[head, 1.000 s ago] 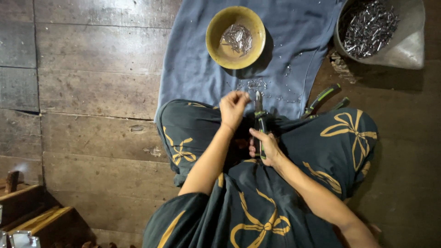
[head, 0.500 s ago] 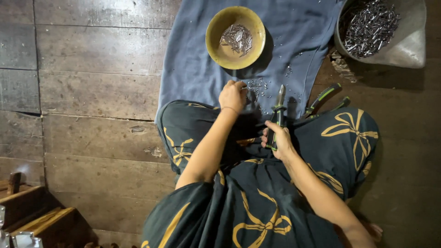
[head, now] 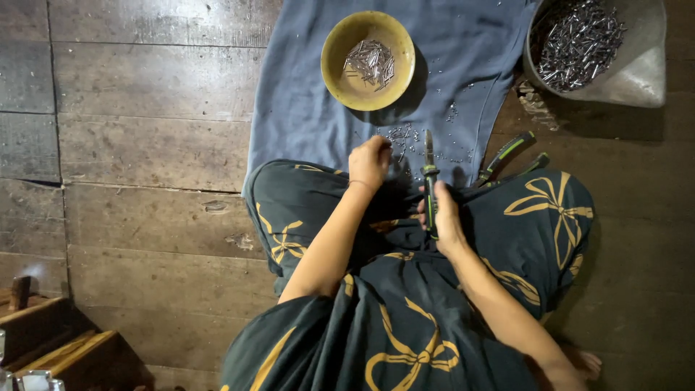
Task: The person sits on the floor and uses pliers to cut small metal pins one by one. The cut pieces are placed into a yellow bowl while the remaining pins are kept in a larger container nearby.
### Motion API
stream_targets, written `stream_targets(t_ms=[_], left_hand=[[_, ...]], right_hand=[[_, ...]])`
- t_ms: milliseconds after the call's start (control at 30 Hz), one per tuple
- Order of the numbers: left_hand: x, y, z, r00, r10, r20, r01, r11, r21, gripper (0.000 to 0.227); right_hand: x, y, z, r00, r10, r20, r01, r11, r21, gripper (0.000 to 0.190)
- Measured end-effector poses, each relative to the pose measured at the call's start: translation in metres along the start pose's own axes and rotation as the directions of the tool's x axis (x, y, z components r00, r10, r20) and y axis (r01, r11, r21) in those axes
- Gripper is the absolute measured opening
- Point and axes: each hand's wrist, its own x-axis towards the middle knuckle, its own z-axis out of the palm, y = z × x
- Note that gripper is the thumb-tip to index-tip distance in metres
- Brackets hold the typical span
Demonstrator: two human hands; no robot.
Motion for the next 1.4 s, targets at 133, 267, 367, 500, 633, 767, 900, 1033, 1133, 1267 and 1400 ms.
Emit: stream_targets(t_ms=[133, 267, 367, 500, 633, 767, 900, 1033, 1133, 1267, 1400], left_hand=[[-0.022, 0.024, -0.032, 0.980, -0.190, 0.054, 0.182, 0.770, -0.612, 0.016], [-0.033, 0.030, -0.058, 0.986, -0.153, 0.060, 0.140, 0.596, -0.791, 0.027], [-0.035, 0.031, -0.069, 0.994, -0.110, 0.008, 0.071, 0.585, -0.808, 0.035], [-0.037, 0.036, -0.071, 0.995, -0.098, -0.026, 0.046, 0.671, -0.740, 0.043], [-0.040, 0.037, -0.072, 0.995, -0.094, -0.020, 0.049, 0.684, -0.728, 0.048], [-0.043, 0.042, -0.075, 1.000, -0.012, -0.016, 0.000, 0.808, -0.589, 0.052], [-0.041, 0.056, -0.091, 0.994, 0.108, -0.008, -0.103, 0.914, -0.394, 0.047], [-0.039, 0.058, -0.090, 0.989, 0.150, -0.009, -0.144, 0.929, -0.342, 0.043], [-0.042, 0.060, -0.090, 0.996, 0.092, -0.009, -0.084, 0.847, -0.524, 0.037], [-0.048, 0.052, -0.071, 0.999, 0.021, 0.034, 0.012, 0.646, -0.763, 0.040], [-0.051, 0.055, -0.063, 0.999, -0.041, 0.017, 0.039, 0.617, -0.786, 0.035]], right_hand=[[0.019, 0.009, -0.021, 0.997, -0.081, 0.002, 0.080, 0.991, -0.111, 0.039], [0.015, 0.012, -0.021, 0.988, -0.154, -0.014, 0.144, 0.952, -0.271, 0.031], [0.021, 0.022, -0.025, 0.981, -0.178, 0.081, 0.192, 0.956, -0.220, 0.035], [0.006, 0.009, -0.020, 0.982, -0.123, 0.146, 0.164, 0.934, -0.317, 0.041], [0.001, 0.001, -0.017, 0.983, -0.100, 0.154, 0.147, 0.929, -0.338, 0.045], [0.010, 0.011, -0.020, 0.969, -0.168, 0.183, 0.208, 0.949, -0.235, 0.038], [0.016, 0.026, -0.014, 0.980, -0.083, 0.181, 0.075, 0.996, 0.053, 0.038], [0.001, 0.017, -0.005, 0.968, -0.061, 0.244, 0.020, 0.986, 0.167, 0.031], [0.001, 0.012, -0.002, 0.955, 0.053, 0.292, -0.120, 0.969, 0.215, 0.045], [-0.004, 0.007, 0.000, 0.923, 0.165, 0.347, -0.266, 0.926, 0.268, 0.058], [-0.007, 0.005, 0.003, 0.924, 0.187, 0.333, -0.283, 0.921, 0.267, 0.056]])
